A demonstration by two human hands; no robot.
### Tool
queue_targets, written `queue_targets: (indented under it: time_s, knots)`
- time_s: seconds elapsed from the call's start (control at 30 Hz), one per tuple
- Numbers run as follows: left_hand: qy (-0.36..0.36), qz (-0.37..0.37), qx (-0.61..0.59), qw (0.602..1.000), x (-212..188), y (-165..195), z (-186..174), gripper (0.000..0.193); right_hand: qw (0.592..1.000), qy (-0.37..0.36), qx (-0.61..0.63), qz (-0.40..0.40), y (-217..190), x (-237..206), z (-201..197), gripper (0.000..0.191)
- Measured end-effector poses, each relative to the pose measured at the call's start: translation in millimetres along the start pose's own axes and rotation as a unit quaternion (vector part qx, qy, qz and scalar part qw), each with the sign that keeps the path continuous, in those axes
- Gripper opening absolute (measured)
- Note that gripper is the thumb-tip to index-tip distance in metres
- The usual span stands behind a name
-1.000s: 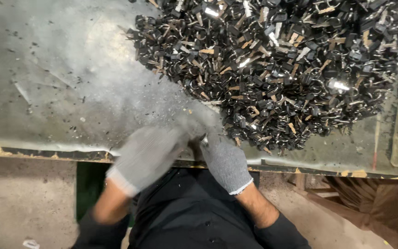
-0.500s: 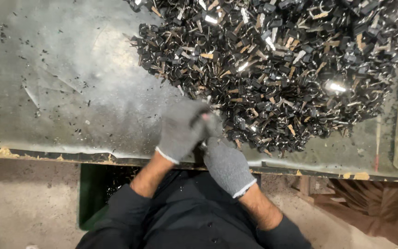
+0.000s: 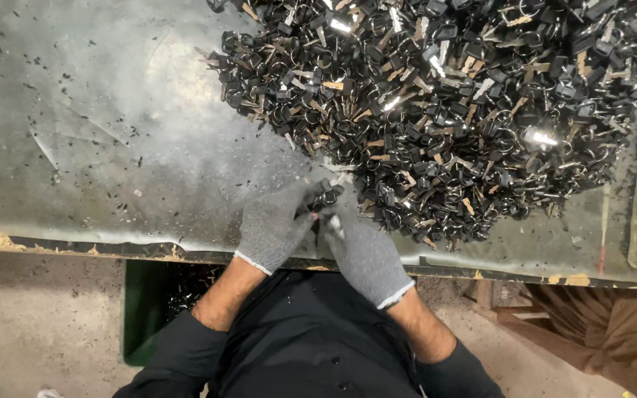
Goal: The person, wearing gray gloves, picks small black metal clips one at a time from a large pile on a work table, briefly handles each piece, and drops it into a green bin below the table edge. The sorting continues steadily across the whole episode.
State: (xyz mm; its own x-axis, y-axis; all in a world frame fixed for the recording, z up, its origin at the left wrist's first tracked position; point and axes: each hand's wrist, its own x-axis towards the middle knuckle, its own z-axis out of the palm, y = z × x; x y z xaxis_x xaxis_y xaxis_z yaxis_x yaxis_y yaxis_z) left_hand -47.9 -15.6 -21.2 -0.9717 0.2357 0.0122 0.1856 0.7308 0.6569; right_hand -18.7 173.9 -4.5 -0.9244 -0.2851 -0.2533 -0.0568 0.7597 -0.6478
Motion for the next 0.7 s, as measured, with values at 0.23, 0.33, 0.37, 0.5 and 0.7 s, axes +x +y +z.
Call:
queue_targets:
  time_s: [0.23,0.33,0.37,0.5,0.7]
  knots:
    - [0.031,0.091,0.023,0.995,-8.4,-6.7,14.7,0.025,0.985,-0.005,-0.169,0.024,-2.1,10.7,5.8,0.030]
    - [0.036,0.078,0.030,0.996,-14.6,-6.0,19.5,0.022,0.976,0.004,-0.219,-0.018,-6.8,8.9,1.4,0.029]
    - [0.039,0.075,0.033,0.996,-15.4,-6.3,20.8,0.021,0.983,-0.059,-0.172,0.028,-5.3,11.1,-4.4,0.027]
    - [0.068,0.120,0.065,0.988,-18.6,-8.9,27.1,0.032,0.991,-0.060,-0.101,0.070,-6.1,14.7,-6.4,0.037]
    - [0.042,0.142,0.094,0.985,-15.5,-13.8,30.1,0.021,0.973,0.016,-0.231,-0.017,-5.3,7.3,7.3,0.021]
